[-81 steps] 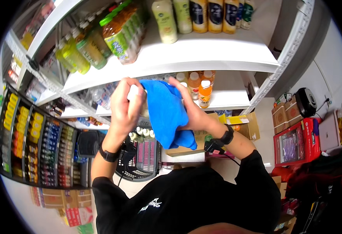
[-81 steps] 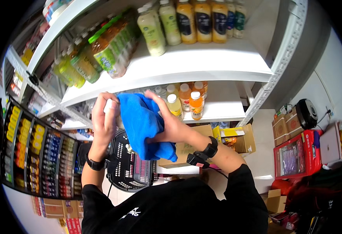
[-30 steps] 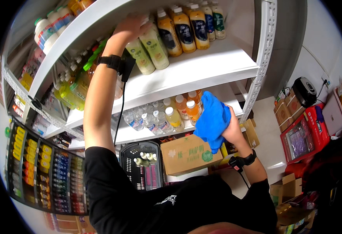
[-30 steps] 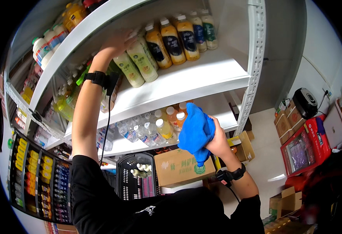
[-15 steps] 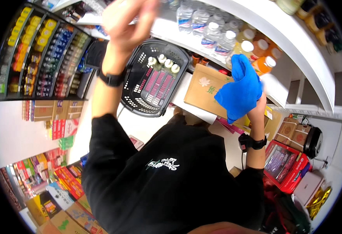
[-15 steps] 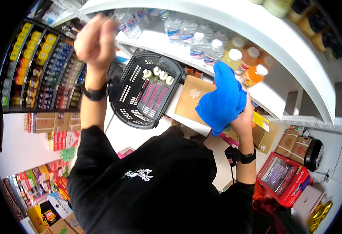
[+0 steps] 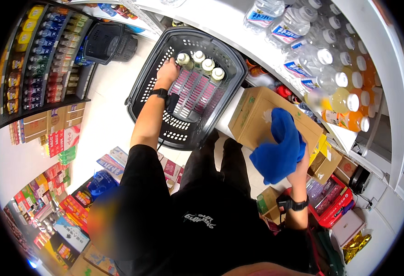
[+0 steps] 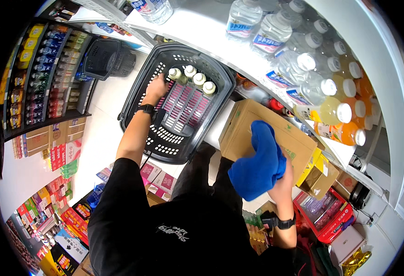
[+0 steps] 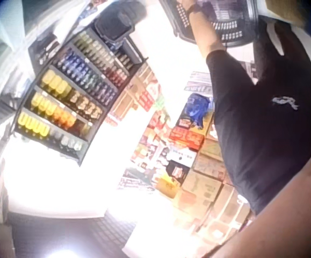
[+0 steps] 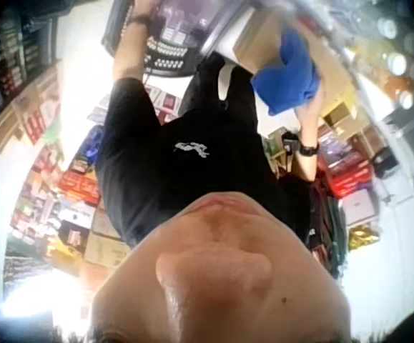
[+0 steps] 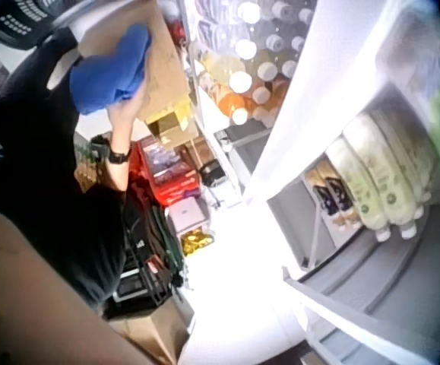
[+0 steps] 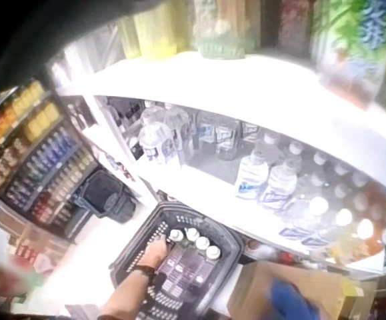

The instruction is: The person wipes a shelf with a blue cloth, then picks up bottles of green juice and places them into a black basket. They continue by picking up cans of electrolyte water from the shelf and placing them into the basket.

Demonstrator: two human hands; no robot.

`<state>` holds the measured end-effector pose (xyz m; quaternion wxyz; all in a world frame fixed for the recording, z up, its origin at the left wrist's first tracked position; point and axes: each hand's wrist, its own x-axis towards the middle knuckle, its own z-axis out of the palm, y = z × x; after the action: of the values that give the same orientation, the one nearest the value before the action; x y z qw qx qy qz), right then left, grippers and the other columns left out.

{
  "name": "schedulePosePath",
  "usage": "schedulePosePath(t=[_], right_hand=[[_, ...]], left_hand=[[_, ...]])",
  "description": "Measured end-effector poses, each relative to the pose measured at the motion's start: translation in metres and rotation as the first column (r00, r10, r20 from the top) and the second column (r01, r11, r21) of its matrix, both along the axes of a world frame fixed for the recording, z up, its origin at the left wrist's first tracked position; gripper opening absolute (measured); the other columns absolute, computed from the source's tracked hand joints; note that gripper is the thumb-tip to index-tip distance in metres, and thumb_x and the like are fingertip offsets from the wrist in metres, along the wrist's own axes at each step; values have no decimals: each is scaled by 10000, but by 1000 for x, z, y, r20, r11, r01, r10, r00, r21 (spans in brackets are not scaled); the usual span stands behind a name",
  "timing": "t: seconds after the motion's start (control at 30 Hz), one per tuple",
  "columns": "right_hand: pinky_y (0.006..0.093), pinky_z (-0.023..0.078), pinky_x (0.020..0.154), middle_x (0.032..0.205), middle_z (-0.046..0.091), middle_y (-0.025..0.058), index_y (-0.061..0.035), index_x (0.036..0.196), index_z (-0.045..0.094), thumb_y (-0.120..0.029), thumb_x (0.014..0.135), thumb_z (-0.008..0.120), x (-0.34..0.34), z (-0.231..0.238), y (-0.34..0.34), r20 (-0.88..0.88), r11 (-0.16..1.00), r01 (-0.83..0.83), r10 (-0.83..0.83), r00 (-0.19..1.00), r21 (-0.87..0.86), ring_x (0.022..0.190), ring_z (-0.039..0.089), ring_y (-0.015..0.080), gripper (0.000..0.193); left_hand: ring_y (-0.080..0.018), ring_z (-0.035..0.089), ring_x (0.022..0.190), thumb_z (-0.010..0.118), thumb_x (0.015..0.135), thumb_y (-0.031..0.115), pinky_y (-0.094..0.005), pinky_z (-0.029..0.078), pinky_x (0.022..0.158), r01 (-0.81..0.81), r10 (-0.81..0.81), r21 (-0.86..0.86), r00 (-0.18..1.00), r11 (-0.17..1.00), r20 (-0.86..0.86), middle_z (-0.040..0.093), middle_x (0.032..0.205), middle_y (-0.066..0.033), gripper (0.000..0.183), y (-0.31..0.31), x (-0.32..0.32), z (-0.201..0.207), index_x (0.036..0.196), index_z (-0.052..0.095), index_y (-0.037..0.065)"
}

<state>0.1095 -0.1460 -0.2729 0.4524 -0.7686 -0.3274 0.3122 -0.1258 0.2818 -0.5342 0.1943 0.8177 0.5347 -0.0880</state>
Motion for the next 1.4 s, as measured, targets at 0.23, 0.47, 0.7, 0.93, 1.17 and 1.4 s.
schedulePosePath(t=[0.23,0.47,0.7,0.93,1.17,1.4], right_hand=[[383,436,1027,1284,614,170,14,1344,501,-141,757,811,-15,-6,0,65,985,46,-36,997,-163,1170,597,249,682],[381,451,1007,1270,623,169,7,1341,506,-141,755,809,-12,-7,-4,123,988,13,5,992,-151,1154,610,254,676],[367,441,1012,1263,621,160,6,1353,494,-83,792,768,-3,-6,-11,103,1000,-22,24,994,-18,1161,598,251,630],[362,450,1002,1329,572,143,3,1385,454,-83,822,748,13,32,1,115,957,-169,145,983,235,1159,590,231,641],[361,479,993,1291,577,150,11,1422,384,-21,847,707,35,69,7,-260,859,-44,202,944,509,1170,569,200,660],[372,436,1053,1373,520,174,5,1458,342,-55,762,796,16,142,1,44,625,-213,275,961,751,1250,536,251,833]], left_hand=[[-352,591,1186,463,930,138,-434,502,968,33,-55,-132,984,991,-167,483,1412,-169,568,21,34,-50,1489,362,169],[-412,657,983,545,907,113,-473,558,819,122,-124,45,992,991,29,580,1193,-253,300,7,27,-80,1199,521,52],[-420,625,942,582,949,289,-480,515,806,314,-384,250,869,916,313,600,1106,-231,377,-28,-27,63,1196,521,10],[-320,650,731,637,938,236,-391,514,652,310,-507,489,790,815,345,627,868,-176,272,-107,-34,339,1078,554,19],[-187,589,615,647,933,217,-297,469,573,246,-588,554,535,795,607,610,758,-106,220,-184,21,488,1018,580,25],[-109,520,602,700,892,183,-269,433,546,405,-652,533,263,743,711,563,686,-52,217,-272,111,513,900,548,28]])
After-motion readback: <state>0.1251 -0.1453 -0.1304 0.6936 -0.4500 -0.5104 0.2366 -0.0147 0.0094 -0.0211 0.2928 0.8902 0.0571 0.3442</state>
